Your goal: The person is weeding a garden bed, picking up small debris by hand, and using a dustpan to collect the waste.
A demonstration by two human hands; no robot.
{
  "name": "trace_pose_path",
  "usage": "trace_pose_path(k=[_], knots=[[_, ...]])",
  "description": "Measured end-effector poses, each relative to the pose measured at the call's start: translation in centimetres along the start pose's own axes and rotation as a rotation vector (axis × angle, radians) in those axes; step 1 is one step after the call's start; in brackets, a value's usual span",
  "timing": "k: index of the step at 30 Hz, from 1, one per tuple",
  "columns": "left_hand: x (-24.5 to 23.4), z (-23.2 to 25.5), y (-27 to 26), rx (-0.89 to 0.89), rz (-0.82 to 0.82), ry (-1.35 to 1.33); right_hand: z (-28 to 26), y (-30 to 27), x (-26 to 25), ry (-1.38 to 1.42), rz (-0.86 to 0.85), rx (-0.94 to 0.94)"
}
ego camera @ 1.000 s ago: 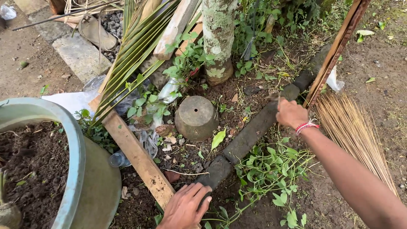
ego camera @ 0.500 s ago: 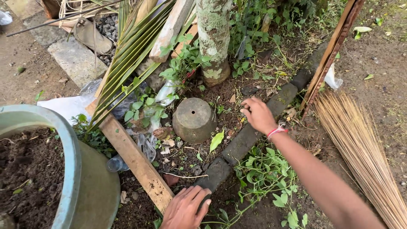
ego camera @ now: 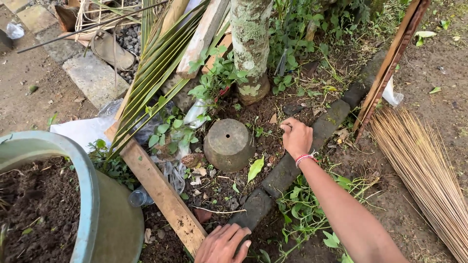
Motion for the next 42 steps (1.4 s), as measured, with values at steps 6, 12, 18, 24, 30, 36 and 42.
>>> trace_pose_path(k=[6,12,18,24,30,36,42], knots=[[0.1,0.0,0.0,-0.023,-0.008,0.012,-0.1,-0.1,0.9,-0.142,-0.133,0.137],[0.7,-0.4,0.0,-0.007,-0.009,0.018,-0.1,-0.4,0.9,-0.115,-0.114,0.132],[-0.2,0.3,0.0,0.013,0.011,0.028,-0.2,-1.4,-0.7,0.247,0.025,-0.001],[-0.7,0.4,-0.2,-0.005,-0.065,-0.016,0.7,0.3,-1.5,0.154,-0.014,-0.008],[-0.3,0.2,-0.1,-0.016,-0.045,0.008,-0.3,1.5,-1.0,0.057,-0.094,0.151],[0.6,-0.3,-0.1,0.012,0.016,0.022,0.4,1.5,-0.2,-0.063,-0.069,0.190],[-0.3,0.1,-0.1,0.017,0.010,0.029,1.3,1.0,0.4,-0.028,-0.025,0.120]])
Point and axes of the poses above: each hand's wrist, its own y-axis towards the middle knuckle, its own x-axis out of the palm, z = x × y, the point moved 2 cm from there along y, towards the middle knuckle, and after that the axes turned 2 degrees about -z, right-handed, at the moved point
